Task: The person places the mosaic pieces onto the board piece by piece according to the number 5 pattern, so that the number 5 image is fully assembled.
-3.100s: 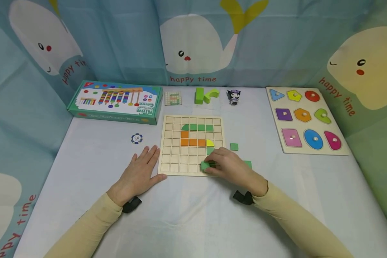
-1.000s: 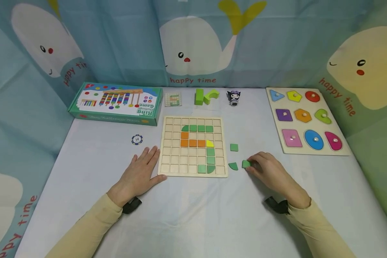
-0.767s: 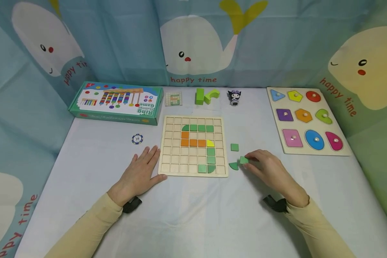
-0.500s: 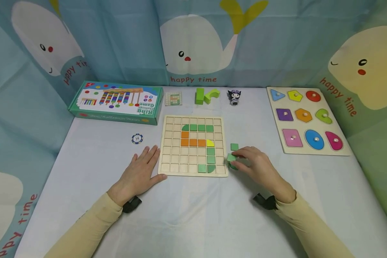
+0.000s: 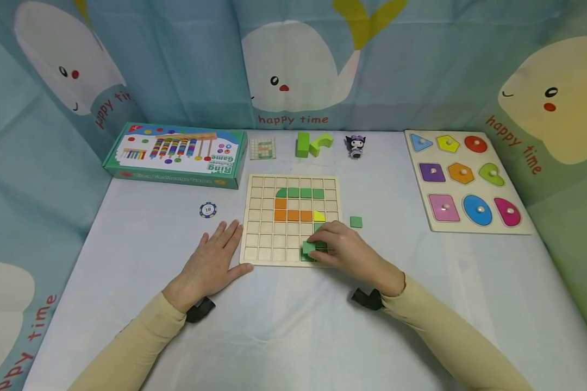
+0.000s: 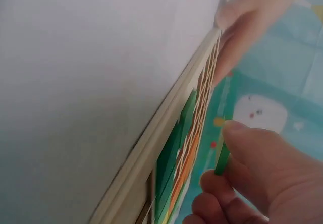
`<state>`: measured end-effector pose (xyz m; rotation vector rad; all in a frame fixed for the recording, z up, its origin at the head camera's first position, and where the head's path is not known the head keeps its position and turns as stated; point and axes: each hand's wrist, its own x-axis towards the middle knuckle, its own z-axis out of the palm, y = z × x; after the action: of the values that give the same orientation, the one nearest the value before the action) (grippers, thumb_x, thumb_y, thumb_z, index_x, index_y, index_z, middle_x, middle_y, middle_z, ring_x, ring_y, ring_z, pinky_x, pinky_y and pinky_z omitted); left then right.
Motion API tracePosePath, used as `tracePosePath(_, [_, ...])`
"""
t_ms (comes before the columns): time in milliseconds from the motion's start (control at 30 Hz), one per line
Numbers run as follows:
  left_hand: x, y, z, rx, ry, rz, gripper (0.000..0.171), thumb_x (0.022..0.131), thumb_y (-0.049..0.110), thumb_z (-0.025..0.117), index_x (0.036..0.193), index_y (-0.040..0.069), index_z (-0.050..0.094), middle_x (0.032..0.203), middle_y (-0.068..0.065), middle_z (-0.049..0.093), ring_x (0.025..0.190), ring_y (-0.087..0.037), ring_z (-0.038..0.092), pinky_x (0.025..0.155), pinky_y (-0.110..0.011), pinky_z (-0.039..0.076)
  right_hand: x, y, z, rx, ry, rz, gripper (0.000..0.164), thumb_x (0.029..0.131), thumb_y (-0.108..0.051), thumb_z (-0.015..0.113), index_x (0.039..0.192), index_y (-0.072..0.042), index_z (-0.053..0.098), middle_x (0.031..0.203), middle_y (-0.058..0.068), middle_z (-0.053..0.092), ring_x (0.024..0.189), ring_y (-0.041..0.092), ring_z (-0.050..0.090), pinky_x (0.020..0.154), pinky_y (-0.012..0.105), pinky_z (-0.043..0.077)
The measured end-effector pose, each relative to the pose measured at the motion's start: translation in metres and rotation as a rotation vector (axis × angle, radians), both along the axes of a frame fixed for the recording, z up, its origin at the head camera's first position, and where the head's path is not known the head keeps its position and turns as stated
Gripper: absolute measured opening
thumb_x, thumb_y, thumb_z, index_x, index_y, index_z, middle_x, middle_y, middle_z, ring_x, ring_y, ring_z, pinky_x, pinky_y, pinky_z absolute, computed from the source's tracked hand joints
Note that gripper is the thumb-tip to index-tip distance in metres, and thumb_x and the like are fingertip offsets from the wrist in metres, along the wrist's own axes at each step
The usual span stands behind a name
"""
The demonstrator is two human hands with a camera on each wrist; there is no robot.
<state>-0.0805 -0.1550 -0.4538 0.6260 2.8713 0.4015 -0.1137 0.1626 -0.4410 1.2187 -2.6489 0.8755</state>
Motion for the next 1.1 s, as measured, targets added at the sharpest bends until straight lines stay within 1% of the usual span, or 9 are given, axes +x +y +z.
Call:
tracePosePath(167, [0.0,0.0,0.0,0.003,0.004,0.002,0.089,0.092,0.052,0.061,0.152,-0.004,0.027,0.158,-0.02,0.021,0.143,-0.04,0.017,0.105,-0.066,0.022,-0.001,-0.015,0.002,0.029,-0.026,0.028,0.021,0.081,-0.016,0.083,0.096,-0.006,0.072,0.095,-0.001,0.066,0.094,0.017,0.059,0.083,0.032,0.048])
tracePosePath(400, [-0.001,0.0,-0.001,-0.007,0.011,-0.003,0.089,0.092,0.053,0.061,0.152,-0.003,0.027,0.158,-0.019,0.021,0.143,-0.04,0.017,0.105,-0.065,0.022,-0.002,-0.027,0.0,0.067,-0.032,0.071,0.018,0.082,-0.017,0.081,0.094,-0.006,0.073,0.094,-0.001,0.065,0.09,0.017,0.059,0.081,0.03,0.048])
tracePosePath(633, [-0.001,0.0,-0.001,-0.014,0.011,-0.006,0.089,0.092,0.052,0.061,0.152,-0.004,0.027,0.158,-0.02,0.021,0.143,-0.04,0.017,0.105,-0.065,0.023,-0.002,-0.031,-0.004,0.085,-0.044,0.089,0.019,0.082,-0.018,0.081,0.095,-0.006,0.073,0.094,-0.001,0.066,0.09,0.017,0.058,0.082,0.029,0.047])
tracePosePath(833, [-0.001,-0.001,-0.001,-0.017,0.011,-0.01,0.088,0.093,0.052,0.061,0.152,-0.003,0.027,0.158,-0.02,0.021,0.143,-0.04,0.017,0.105,-0.065,0.023,-0.002,-0.033,-0.006,0.07,-0.013,0.111,0.017,0.081,-0.015,0.082,0.091,-0.007,0.072,0.092,-0.001,0.066,0.089,0.018,0.055,0.081,0.028,0.046])
tracePosePath(967, [-0.001,-0.001,-0.001,-0.017,0.008,-0.008,0.089,0.092,0.053,0.061,0.152,-0.003,0.027,0.158,-0.019,0.02,0.144,-0.039,0.016,0.105,-0.065,0.023,-0.002,-0.034,-0.007,0.059,0.033,0.125,0.015,0.08,-0.015,0.083,0.086,-0.008,0.072,0.09,-0.001,0.065,0.088,0.018,0.055,0.081,0.03,0.044])
tracePosePath(1100, [-0.001,0.0,-0.001,-0.015,-0.004,-0.004,0.089,0.092,0.053,0.061,0.152,-0.003,0.026,0.158,-0.019,0.02,0.144,-0.039,0.016,0.105,-0.065,0.022,-0.002,-0.03,-0.007,0.046,0.072,0.127,0.011,0.082,-0.013,0.081,0.088,-0.008,0.074,0.093,0.001,0.065,0.09,0.02,0.056,0.083,0.034,0.044])
